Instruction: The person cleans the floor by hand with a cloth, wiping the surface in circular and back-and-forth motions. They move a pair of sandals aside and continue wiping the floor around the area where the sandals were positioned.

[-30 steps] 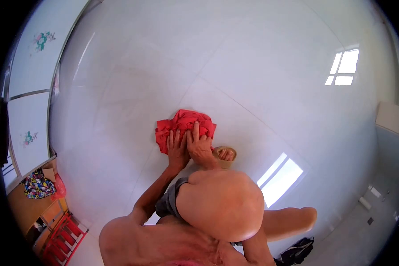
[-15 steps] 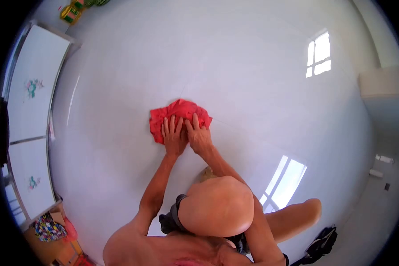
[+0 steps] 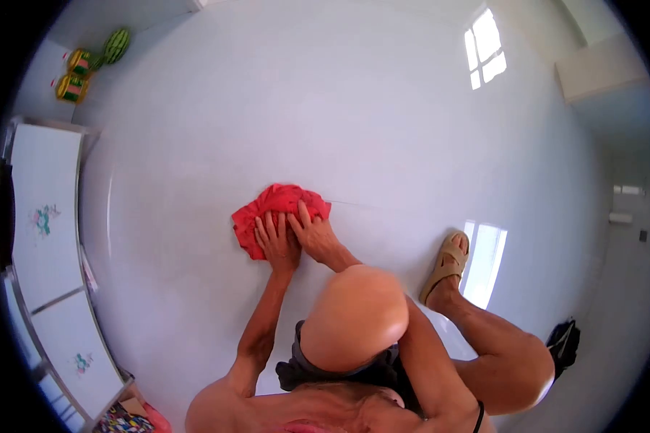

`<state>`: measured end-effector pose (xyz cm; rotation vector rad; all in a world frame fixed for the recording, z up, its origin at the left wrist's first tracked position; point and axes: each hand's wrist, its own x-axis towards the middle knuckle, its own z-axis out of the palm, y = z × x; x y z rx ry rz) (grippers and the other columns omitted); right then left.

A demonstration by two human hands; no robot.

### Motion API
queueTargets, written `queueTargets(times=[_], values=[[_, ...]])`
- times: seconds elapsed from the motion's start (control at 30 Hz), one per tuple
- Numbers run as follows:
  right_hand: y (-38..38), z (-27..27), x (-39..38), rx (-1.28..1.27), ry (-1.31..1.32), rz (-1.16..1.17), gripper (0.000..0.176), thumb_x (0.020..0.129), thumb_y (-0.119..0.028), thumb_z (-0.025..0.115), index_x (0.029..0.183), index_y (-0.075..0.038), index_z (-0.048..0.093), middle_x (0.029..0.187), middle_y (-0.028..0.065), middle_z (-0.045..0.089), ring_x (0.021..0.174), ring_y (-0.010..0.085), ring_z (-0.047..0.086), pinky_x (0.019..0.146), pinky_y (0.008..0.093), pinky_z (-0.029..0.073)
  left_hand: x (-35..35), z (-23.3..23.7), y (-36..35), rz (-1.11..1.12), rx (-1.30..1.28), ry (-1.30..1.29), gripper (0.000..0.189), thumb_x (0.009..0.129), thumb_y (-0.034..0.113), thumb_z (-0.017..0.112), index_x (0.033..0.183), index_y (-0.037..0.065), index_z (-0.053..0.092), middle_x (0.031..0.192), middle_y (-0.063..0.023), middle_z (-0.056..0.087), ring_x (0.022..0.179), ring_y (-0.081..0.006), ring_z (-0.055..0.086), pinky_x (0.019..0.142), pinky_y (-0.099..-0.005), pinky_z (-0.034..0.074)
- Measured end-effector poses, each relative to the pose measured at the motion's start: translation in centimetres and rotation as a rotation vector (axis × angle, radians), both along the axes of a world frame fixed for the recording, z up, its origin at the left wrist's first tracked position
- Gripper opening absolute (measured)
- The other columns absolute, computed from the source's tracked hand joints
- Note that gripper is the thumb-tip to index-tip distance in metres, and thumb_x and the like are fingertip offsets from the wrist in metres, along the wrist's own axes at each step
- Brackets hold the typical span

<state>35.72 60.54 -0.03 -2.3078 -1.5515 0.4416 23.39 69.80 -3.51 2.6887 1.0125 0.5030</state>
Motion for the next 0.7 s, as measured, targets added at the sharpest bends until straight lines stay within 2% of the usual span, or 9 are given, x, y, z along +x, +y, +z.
queueTargets(times=[0.03, 0.13, 0.17, 0.27, 0.4, 0.53, 0.6, 0.67, 0.7], values=[[0.3, -0.2, -0.4, -0.028, -0.040, -0.020, 0.071, 0.088, -0.009, 0.071, 0.154, -0.005, 0.046, 0.163, 0.0380, 0.033, 0.088, 0.0430, 0.070, 0.081, 0.0525, 0.057, 0.1, -0.4, 0.4, -0.009, 0.013, 0.003, 0.046, 0.106, 0.036, 0.060, 0.148, 0.017, 0.059, 0.160, -0.0158, 0.050, 0.153, -0.0489, 0.036, 0.124, -0.0635, 0.028], [0.7, -2.5, -2.8, 0.126, -0.099, -0.158, 0.074, 0.086, -0.008, 0.073, 0.154, -0.006, 0.045, 0.163, 0.0373, 0.033, 0.086, 0.0415, 0.070, 0.078, 0.0522, 0.057, -0.3, -1.3, 1.0, -0.068, 0.052, -0.027, 0.046, 0.107, 0.037, 0.057, 0.147, 0.015, 0.060, 0.159, -0.0169, 0.051, 0.153, -0.0497, 0.036, 0.123, -0.0627, 0.029], [0.5, -2.5, -3.3, 0.114, -0.112, -0.182, 0.078, 0.084, -0.009, 0.077, 0.155, -0.006, 0.045, 0.163, 0.0365, 0.033, 0.088, 0.0409, 0.070, 0.077, 0.0510, 0.058, -0.6, -1.0, 1.1, -0.095, 0.039, -0.058, 0.046, 0.108, 0.038, 0.057, 0.147, 0.014, 0.060, 0.159, -0.0178, 0.051, 0.152, -0.0514, 0.036, 0.123, -0.0642, 0.028], [-0.1, 0.5, -4.5, 0.017, -0.023, -0.227, 0.074, 0.087, -0.005, 0.073, 0.154, -0.004, 0.044, 0.159, 0.0398, 0.036, 0.092, 0.0466, 0.070, 0.081, 0.0514, 0.059, -1.5, -1.8, 1.5, -0.169, 0.034, -0.111, 0.048, 0.108, 0.038, 0.057, 0.149, 0.014, 0.058, 0.161, -0.0189, 0.048, 0.153, -0.0527, 0.033, 0.123, -0.0662, 0.027], [1.1, -0.3, -7.7, 0.024, -0.098, -0.347, 0.073, 0.087, -0.006, 0.073, 0.154, -0.006, 0.045, 0.159, 0.0385, 0.039, 0.085, 0.0451, 0.071, 0.078, 0.0509, 0.060, -3.0, -2.8, 3.5, -0.262, -0.044, -0.070, 0.052, 0.107, 0.038, 0.058, 0.155, 0.016, 0.054, 0.166, -0.0209, 0.041, 0.155, -0.0535, 0.028, 0.124, -0.0676, 0.023], [0.1, -1.2, -11.2, 0.019, -0.166, -0.564, 0.064, 0.092, -0.011, 0.067, 0.152, -0.008, 0.046, 0.159, 0.0358, 0.042, 0.090, 0.0494, 0.071, 0.075, 0.0550, 0.060, -4.2, -2.7, 3.1, -0.458, -0.075, -0.133, 0.051, 0.105, 0.032, 0.059, 0.153, 0.016, 0.056, 0.165, -0.0227, 0.042, 0.156, -0.0539, 0.027, 0.125, -0.0690, 0.020], [-2.2, -1.3, -14.1, 0.033, -0.194, -0.685, 0.061, 0.094, -0.012, 0.065, 0.151, -0.008, 0.046, 0.158, 0.0348, 0.044, 0.096, 0.0506, 0.072, 0.078, 0.0583, 0.060, -5.4, -2.8, 1.6, -0.578, -0.031, -0.115, 0.057, 0.101, 0.032, 0.062, 0.155, 0.016, 0.054, 0.165, -0.0225, 0.042, 0.155, -0.0538, 0.028, 0.123, -0.0697, 0.023], [-4.4, -2.1, -17.8, 0.043, -0.160, -0.816, 0.068, 0.090, -0.018, 0.072, 0.152, -0.010, 0.045, 0.160, 0.0374, 0.040, 0.096, 0.0520, 0.072, 0.077, 0.0572, 0.061, -7.2, -3.2, 0.1, -0.713, -0.109, -0.149, 0.050, 0.104, 0.030, 0.057, 0.151, 0.014, 0.058, 0.165, -0.0240, 0.042, 0.157, -0.0533, 0.026, 0.126, -0.0697, 0.019], [-5.2, -3.0, -19.8, 0.003, -0.191, -0.873, 0.068, 0.091, -0.020, 0.073, 0.152, -0.009, 0.045, 0.161, 0.0374, 0.040, 0.098, 0.0533, 0.072, 0.078, 0.0572, 0.061, -8.7, -3.5, -0.7, -0.773, -0.124, -0.190, 0.052, 0.101, 0.030, 0.060, 0.151, 0.014, 0.058, 0.163, -0.0235, 0.044, 0.156, -0.0533, 0.028, 0.124, -0.0706, 0.022]])
